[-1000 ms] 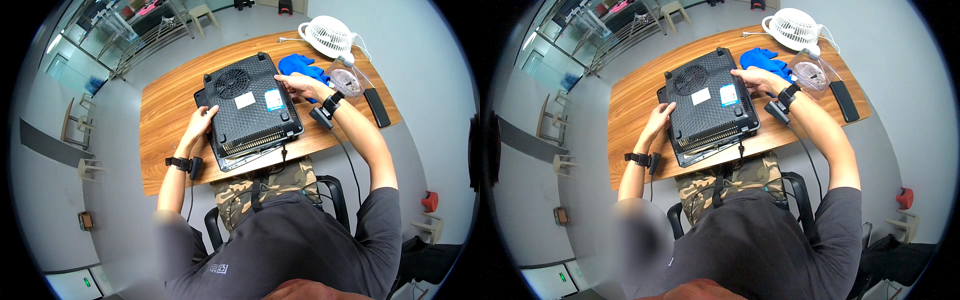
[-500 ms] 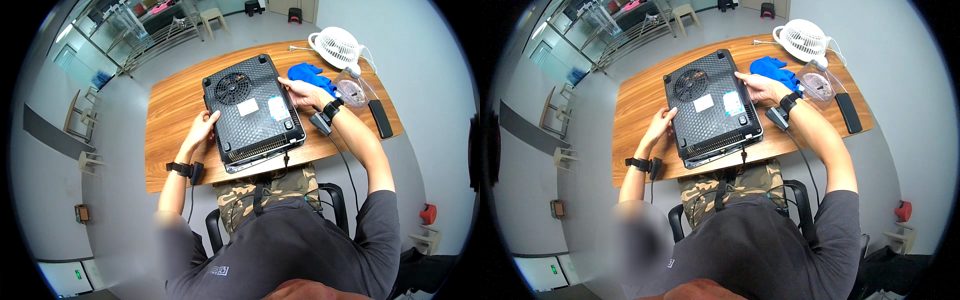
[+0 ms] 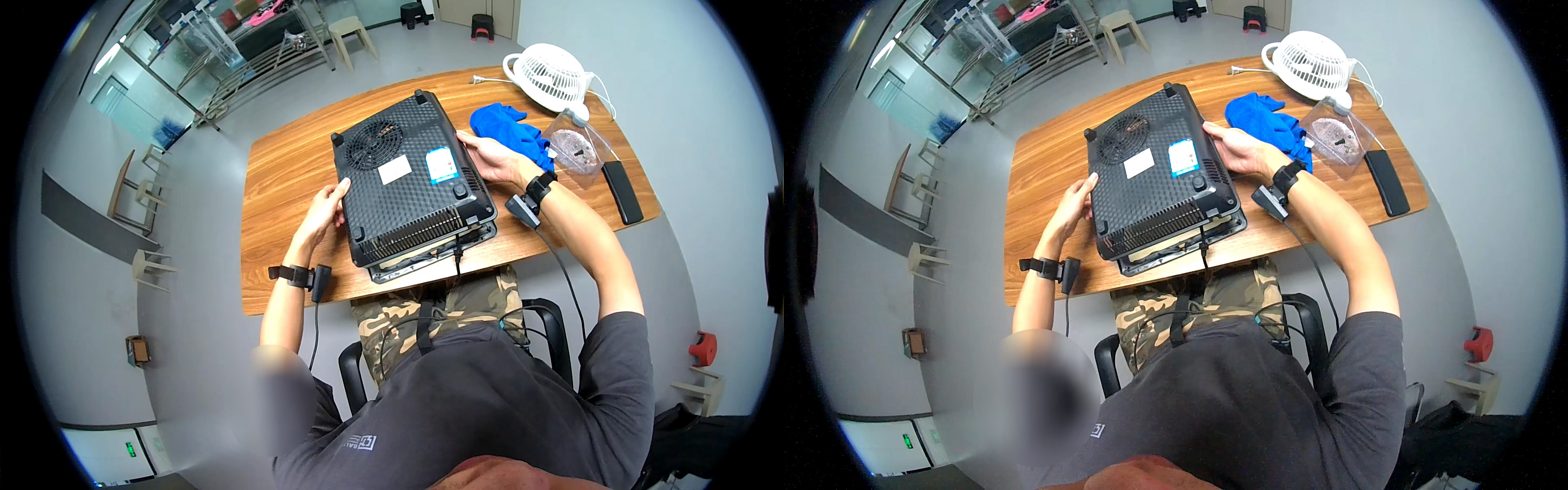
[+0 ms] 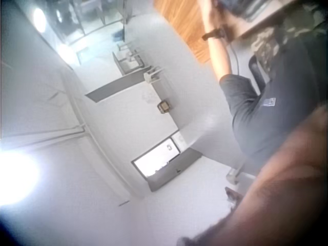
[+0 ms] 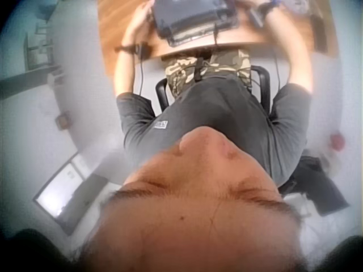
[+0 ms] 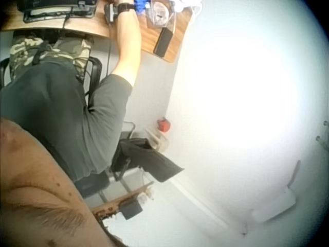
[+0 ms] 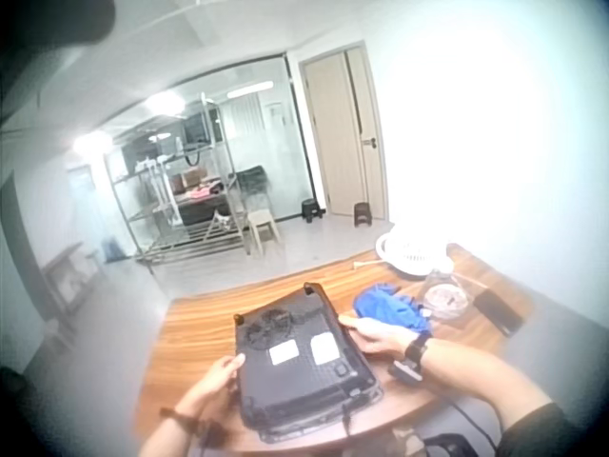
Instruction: The person uses a screwdriver to remove and tighten screws on the internal components of a disassembled electronic device. They handle a circuit board and a fan assembly, then flip the device over to secure the back cover with additional screws.
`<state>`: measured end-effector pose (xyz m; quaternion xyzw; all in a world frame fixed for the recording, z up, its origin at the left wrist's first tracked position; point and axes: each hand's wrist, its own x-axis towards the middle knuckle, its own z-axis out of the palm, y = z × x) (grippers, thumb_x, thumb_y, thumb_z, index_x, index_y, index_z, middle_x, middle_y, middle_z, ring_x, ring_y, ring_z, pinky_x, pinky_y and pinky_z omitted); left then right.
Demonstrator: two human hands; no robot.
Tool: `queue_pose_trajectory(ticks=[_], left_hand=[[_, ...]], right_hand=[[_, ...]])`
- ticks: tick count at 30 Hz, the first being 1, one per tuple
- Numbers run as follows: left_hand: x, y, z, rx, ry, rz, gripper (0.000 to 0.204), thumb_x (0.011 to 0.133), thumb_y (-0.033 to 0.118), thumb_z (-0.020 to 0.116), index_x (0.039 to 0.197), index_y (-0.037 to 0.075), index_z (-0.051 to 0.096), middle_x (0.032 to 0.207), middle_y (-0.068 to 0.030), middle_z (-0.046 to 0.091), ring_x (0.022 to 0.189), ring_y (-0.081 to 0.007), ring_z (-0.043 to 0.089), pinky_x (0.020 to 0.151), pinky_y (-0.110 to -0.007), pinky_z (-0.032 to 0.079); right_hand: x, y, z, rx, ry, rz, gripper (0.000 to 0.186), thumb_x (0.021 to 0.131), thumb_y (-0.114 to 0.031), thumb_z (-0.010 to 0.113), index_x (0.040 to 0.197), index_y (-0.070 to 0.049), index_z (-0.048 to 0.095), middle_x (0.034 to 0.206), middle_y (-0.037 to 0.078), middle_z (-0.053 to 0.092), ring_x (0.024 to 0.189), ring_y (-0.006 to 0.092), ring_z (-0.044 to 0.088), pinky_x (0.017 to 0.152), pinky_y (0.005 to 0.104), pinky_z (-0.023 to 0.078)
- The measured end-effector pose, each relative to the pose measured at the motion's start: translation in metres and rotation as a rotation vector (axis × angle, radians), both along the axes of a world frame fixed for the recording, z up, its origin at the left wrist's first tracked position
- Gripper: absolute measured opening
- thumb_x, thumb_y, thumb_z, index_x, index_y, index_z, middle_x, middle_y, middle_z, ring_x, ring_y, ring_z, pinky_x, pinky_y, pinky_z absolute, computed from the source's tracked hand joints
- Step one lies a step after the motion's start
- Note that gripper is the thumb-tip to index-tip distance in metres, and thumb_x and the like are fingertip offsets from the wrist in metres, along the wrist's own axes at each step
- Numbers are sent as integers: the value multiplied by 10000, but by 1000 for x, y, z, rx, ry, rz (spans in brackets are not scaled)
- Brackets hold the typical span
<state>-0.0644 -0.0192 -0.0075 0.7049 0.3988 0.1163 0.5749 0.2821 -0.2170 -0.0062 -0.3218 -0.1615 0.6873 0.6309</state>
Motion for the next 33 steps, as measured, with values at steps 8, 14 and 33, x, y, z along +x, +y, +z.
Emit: queue_pose_trajectory(ticks=[8,14,33], left_hand=[[6,-2,7,-21,-41,21,756,970,626,628,1285,-59,572,708,17,554,557,-70,530,483,-216,429],[5,2,-1,-40,-20,4,652,995,617,592,1166,-11,631,693,57,484,572,-65,464,501,-228,381],[1,5,-6,-36,16,23,696,994,637,581,1241,-12,628,738,55,496,600,-63,437,530,-230,362]], right_hand=[[-5,5,-14,92,257,80,510,1119,-391,423,1349,48,541,1287,216,651,1121,285,689,950,416,616],[-8,-1,-4,132,267,155,519,1108,-409,451,1337,41,569,1262,222,675,1070,275,719,867,397,647],[-5,-4,-18,75,218,179,500,1124,-367,409,1395,44,496,1314,234,639,1129,296,700,931,417,629]])
